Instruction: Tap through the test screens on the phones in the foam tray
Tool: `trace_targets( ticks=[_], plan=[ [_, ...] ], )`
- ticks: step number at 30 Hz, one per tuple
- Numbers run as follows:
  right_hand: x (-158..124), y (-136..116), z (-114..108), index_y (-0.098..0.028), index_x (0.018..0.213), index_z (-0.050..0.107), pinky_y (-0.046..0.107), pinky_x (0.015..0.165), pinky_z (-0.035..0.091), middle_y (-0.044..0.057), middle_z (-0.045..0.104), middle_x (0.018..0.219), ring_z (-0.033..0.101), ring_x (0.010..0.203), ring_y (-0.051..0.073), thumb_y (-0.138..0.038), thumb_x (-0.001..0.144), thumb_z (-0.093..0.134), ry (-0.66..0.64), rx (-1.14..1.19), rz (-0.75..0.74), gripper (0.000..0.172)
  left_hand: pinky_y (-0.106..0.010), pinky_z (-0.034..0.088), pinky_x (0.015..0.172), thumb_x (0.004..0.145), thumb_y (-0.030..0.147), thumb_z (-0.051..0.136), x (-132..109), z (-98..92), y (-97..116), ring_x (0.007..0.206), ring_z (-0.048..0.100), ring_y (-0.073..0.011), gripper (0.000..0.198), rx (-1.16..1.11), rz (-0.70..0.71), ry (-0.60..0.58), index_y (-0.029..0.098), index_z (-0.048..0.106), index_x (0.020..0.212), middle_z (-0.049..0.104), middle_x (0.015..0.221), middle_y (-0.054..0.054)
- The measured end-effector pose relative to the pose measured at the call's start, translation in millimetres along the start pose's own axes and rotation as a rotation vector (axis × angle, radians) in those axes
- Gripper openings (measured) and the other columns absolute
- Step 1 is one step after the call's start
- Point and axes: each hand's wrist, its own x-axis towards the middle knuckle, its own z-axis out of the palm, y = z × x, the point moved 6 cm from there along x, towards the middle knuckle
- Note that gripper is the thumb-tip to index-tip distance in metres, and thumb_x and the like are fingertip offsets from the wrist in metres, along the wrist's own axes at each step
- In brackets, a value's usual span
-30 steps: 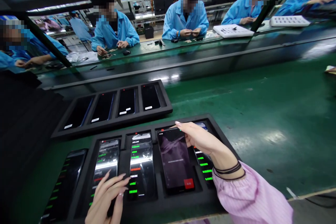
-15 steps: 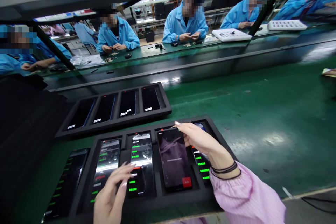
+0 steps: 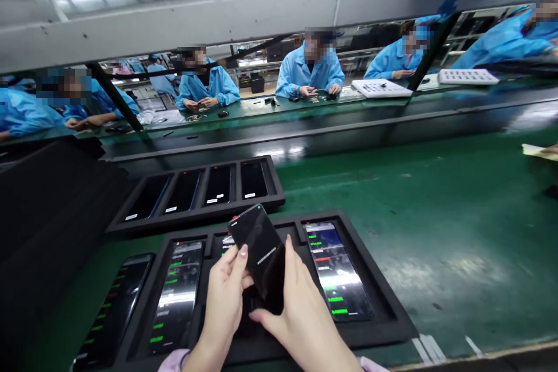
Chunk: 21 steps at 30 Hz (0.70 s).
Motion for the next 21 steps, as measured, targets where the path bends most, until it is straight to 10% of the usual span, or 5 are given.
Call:
trace_targets(
  ticks=[3,8,14,21],
  plan=[
    [-9,-16,4,-0.01,0.151,0.021,0.052,0.1,0.048,0.023,0.05,0.134,0.05,0.125,0.037,-0.022,0.068,0.068,0.141,-0.107,-0.139,0.096,-0.017,0.047,0.053,0.072,0.059,0.076,-3,-8.3,15,0.056,0.055,-0.0087,0.045,-0.047,0.012,0.019,0.015,0.065,0.076,0.058,0.063,0.003],
    [-20,-22,49,-0.025,0.15,0.034,0.041,0.098,0.053,0.012,0.052,0.138,0.054,0.123,0.035,-0.031,0.064,0.076,-0.197,0.099,-0.249,0.096,-0.02,0.056,0.066,0.087,0.057,0.061,21,-27.4,42,0.065,0.066,-0.0105,0.04,-0.461,0.087,-0.052,0.019,0.071,0.077,0.071,0.074,-0.001],
    [-28,-5,115,-0.033,0.149,0.038,0.038,0.091,0.057,0.008,0.057,0.135,0.062,0.113,0.033,-0.039,0.07,0.082,-0.332,0.137,-0.298,0.091,-0.016,0.02,0.025,0.093,0.055,0.046,26,-48.8,54,0.022,0.023,-0.0051,0.071,-0.597,0.155,-0.192,0.02,0.022,0.036,0.02,0.031,0.005],
    [-35,-20,97,-0.036,0.155,0.023,0.037,0.098,0.053,0.004,0.049,0.143,0.055,0.122,0.033,-0.032,0.081,0.076,-0.207,0.093,-0.328,0.091,-0.02,0.039,0.035,0.091,0.067,0.043,23,-56.9,61,0.032,0.049,-0.0106,0.068,-0.59,0.137,-0.281,0.017,0.054,0.045,0.049,0.039,-0.001]
  ],
)
